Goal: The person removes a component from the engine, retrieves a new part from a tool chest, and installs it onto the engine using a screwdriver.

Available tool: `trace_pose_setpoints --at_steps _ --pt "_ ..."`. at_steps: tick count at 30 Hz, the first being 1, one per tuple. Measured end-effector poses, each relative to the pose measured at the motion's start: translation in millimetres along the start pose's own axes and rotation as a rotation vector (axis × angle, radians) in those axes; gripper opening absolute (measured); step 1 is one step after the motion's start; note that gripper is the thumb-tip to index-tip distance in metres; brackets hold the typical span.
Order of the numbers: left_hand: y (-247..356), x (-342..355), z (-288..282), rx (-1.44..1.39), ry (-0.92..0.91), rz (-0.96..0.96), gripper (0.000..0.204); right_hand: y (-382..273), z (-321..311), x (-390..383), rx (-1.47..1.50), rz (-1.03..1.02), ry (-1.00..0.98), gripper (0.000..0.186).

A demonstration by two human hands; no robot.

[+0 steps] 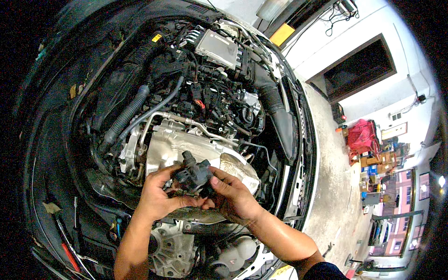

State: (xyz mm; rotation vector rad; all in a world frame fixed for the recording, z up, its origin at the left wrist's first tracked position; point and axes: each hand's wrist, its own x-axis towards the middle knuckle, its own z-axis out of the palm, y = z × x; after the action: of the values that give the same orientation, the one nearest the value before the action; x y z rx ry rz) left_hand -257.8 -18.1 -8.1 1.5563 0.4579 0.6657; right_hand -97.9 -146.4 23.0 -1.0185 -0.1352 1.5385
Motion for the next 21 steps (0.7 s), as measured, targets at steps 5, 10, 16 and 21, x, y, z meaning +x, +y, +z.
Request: trace_pose_setpoints --at_steps 5,10,16,21 --pt "-3 -1 -4 0.014 -0.069 0.002 0.055 0 -1 -2 0.153 0.052 -0.149 0.058" --pt "-11 -1 -1 0.062 -0.067 0.019 0.044 9 2 -4 -0.092 -0.066 0.047 0.051" --pt "-14 2 4 0.163 0.137 -0.098 0.052 -62 -18 36 -1.215 -0.674 0.347 0.054" --pt "-14 2 4 0.13 0.203 -0.046 0.04 -130 -33 78 -1.862 -0.523 0.246 0.045"
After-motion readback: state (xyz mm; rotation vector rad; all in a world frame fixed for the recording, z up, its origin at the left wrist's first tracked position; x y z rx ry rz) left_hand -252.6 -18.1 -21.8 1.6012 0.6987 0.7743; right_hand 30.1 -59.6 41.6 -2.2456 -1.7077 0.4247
